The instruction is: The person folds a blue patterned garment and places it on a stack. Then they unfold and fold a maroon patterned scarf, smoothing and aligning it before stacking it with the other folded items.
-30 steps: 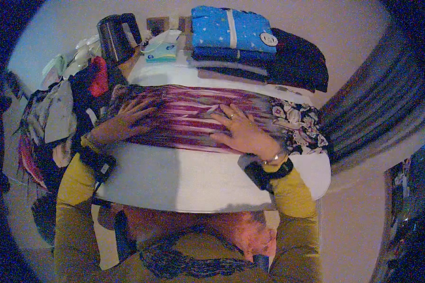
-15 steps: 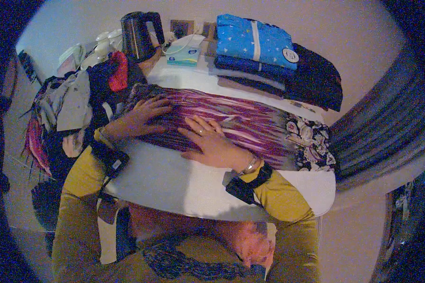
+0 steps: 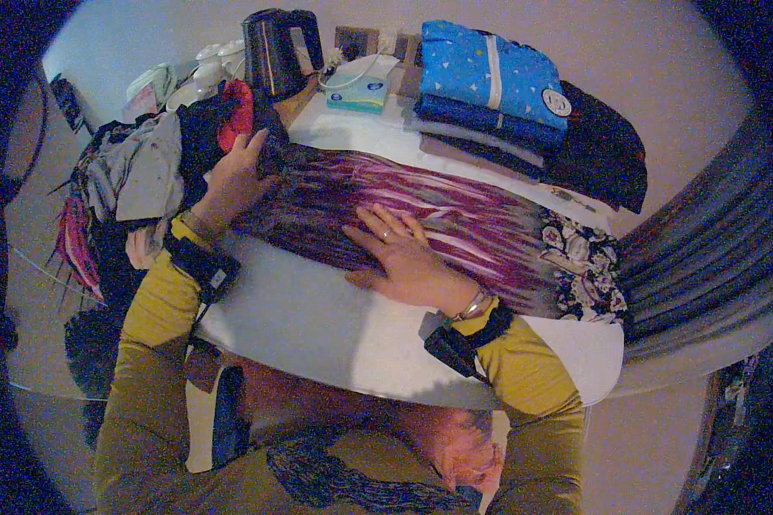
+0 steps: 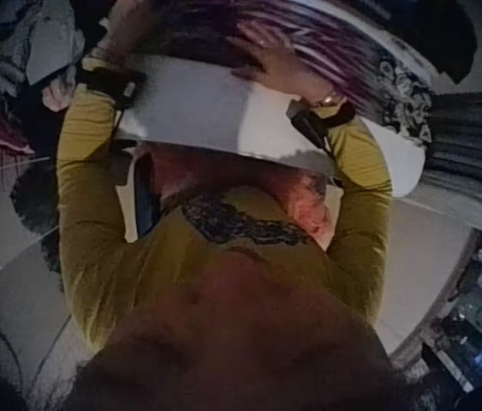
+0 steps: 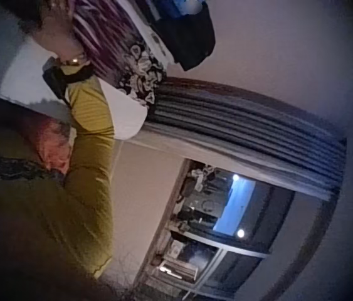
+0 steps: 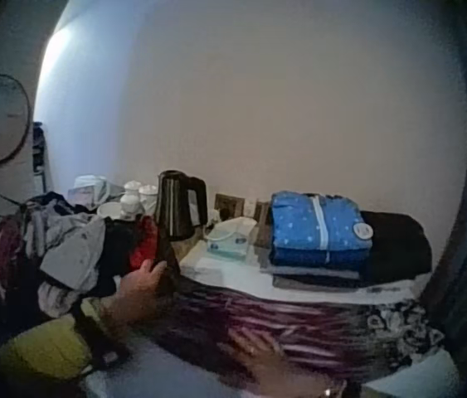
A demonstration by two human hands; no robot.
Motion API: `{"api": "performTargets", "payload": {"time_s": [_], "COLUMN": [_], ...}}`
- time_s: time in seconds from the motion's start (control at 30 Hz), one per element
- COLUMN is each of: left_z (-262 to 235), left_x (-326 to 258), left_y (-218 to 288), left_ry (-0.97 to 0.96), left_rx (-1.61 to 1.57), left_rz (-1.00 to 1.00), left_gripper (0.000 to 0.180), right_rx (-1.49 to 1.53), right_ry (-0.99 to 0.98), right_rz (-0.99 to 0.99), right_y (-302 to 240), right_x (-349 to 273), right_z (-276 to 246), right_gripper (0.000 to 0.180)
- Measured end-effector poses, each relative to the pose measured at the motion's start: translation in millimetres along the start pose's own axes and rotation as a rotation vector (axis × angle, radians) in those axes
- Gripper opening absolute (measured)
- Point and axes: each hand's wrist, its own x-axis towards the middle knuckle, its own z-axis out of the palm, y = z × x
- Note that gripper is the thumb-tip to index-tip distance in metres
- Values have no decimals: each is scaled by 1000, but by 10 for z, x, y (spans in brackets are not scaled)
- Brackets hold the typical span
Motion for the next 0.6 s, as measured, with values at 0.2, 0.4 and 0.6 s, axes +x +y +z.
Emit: {"api": "performTargets", "payload": {"time_s": [0.2, 0.4, 0.6], "left_z": [-49, -42, 125], "left_x": [-3, -39, 12], "left_y": [-39, -105, -309], "left_ry": [-7, -143, -272], "left_rx": [91, 51, -33], "left_rz": [-1, -56, -82], "left_gripper": [63, 58, 46], "right_rx": [-15, -14, -20], "right_ry": [12, -4, -14], "right_rz": [1, 20, 22], "right_y": [12, -5, -15], "right_x": [-11, -10, 3], "right_z": [5, -15, -16], "right_gripper": [73, 73, 73]}}
